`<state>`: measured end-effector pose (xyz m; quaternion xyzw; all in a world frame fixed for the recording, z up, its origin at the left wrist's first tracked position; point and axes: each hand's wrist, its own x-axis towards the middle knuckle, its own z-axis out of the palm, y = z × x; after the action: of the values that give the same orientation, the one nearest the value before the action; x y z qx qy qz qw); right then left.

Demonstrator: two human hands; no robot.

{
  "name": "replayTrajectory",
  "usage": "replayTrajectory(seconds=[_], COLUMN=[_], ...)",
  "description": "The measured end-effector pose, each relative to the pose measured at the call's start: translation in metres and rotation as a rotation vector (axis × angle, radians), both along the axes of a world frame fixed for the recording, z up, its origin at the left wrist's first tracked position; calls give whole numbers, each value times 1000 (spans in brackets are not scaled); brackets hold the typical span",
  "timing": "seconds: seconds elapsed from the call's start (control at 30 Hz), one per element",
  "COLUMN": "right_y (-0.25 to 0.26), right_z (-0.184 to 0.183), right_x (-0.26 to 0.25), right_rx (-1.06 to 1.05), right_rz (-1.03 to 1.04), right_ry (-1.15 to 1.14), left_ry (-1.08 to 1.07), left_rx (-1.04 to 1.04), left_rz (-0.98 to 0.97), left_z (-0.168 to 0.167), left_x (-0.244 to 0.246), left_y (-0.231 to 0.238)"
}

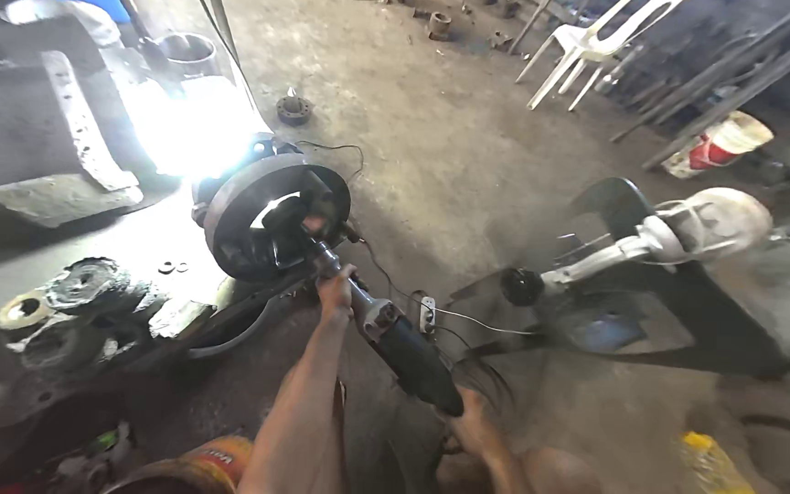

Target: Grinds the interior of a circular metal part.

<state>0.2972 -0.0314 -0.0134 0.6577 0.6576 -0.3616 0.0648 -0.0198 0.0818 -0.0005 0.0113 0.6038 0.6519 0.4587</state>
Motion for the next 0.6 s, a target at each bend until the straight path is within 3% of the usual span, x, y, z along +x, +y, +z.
replayTrajectory(seconds=[0.23,0.6], right_y=[2,-18], right_z=[4,-2], right_x=[-11,32], right_rx=[-3,-10], right_rz=[10,-25], right_ry=[6,-34], left_ry=[-3,-17], left_rx=[-25,44], left_rz=[-34,-37], left_z=[-2,-8], left_x=[-10,36], left_y=[1,-8])
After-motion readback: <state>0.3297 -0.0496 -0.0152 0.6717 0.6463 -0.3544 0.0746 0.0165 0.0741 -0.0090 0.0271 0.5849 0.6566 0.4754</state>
